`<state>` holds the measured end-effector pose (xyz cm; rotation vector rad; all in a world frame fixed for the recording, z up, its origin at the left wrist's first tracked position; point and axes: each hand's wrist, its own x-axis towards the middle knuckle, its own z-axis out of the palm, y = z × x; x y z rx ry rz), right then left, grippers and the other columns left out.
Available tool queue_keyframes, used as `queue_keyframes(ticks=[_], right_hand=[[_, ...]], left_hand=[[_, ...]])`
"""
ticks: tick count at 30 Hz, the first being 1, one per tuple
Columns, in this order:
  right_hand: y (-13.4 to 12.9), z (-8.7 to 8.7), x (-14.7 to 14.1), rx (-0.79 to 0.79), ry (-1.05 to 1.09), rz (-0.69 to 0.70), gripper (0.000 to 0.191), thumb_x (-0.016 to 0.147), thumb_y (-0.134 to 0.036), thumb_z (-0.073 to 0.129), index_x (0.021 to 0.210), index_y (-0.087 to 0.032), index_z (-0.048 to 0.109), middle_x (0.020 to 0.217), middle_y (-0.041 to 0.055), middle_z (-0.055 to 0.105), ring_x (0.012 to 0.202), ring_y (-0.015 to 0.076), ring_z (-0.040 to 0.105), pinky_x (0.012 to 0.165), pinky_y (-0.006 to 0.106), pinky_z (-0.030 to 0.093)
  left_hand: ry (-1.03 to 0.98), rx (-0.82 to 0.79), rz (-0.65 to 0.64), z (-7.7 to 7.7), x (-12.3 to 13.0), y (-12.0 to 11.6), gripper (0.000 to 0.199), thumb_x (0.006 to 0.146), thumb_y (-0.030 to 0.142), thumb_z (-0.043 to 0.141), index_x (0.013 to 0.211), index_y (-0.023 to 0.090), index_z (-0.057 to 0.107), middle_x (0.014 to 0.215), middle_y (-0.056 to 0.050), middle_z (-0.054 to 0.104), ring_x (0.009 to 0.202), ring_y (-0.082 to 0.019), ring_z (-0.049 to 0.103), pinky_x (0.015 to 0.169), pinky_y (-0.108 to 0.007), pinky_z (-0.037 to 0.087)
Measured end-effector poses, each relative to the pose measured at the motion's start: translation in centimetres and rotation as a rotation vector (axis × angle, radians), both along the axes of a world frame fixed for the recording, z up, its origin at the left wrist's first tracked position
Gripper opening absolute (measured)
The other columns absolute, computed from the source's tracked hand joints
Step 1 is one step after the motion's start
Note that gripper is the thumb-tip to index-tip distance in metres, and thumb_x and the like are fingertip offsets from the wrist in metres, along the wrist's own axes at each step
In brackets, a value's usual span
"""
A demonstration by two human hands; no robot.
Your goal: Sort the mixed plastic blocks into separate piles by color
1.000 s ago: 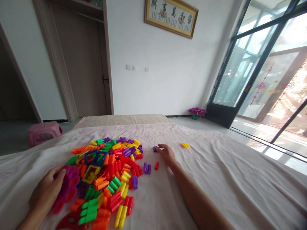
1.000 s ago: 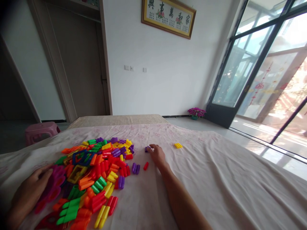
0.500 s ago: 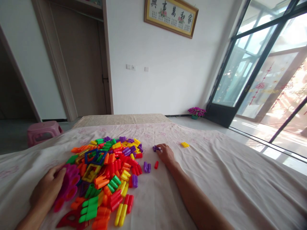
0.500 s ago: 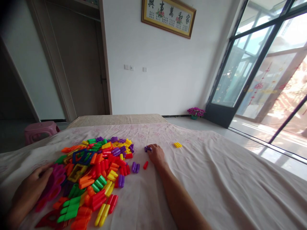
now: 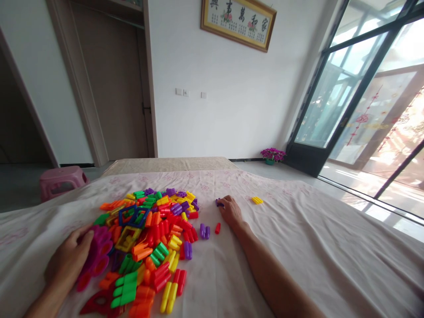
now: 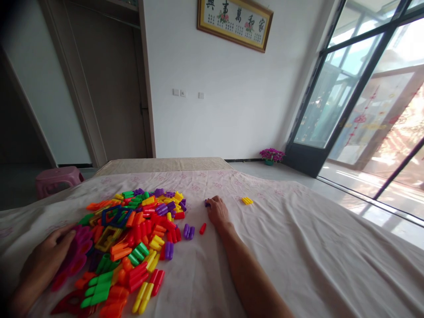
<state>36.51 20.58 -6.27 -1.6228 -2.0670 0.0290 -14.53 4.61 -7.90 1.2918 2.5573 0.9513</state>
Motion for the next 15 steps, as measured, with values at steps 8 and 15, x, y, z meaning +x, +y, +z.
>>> queue_keyframes(ticks=[8, 15], right_hand=[[0.5, 0.4, -0.1, -0.006, 0.073, -0.006, 0.057, 0.084, -0.004, 0.050, 0.135, -0.024, 0.064, 0.142, 0.0088, 0.058, 0.130, 0.0233, 0.052, 0.110, 0.035, 0.037], [-2.1, 2.2, -2.1, -0.356, 0.324, 0.539, 0.031, 0.088, -0.038, 0.065, 0.113, -0.023, 0.077, 0.106, 0.0046, 0.075, 0.093, 0.0204, 0.068, 0.082, 0.029, 0.052]], left_hand=[[-0.136, 0.015, 0.036, 1.1, 1.0, -0.1, 0.066, 0.092, 0.064, 0.034, 0.138, 0.023, 0.058, 0.128, -0.016, 0.069, 0.110, -0.036, 0.067, 0.088, -0.044, 0.050], [-0.139, 0.055, 0.031, 0.6, 0.7, 0.1, 0.068, 0.092, 0.065, 0.033, 0.140, 0.021, 0.055, 0.136, -0.016, 0.065, 0.116, -0.036, 0.065, 0.096, -0.044, 0.049]])
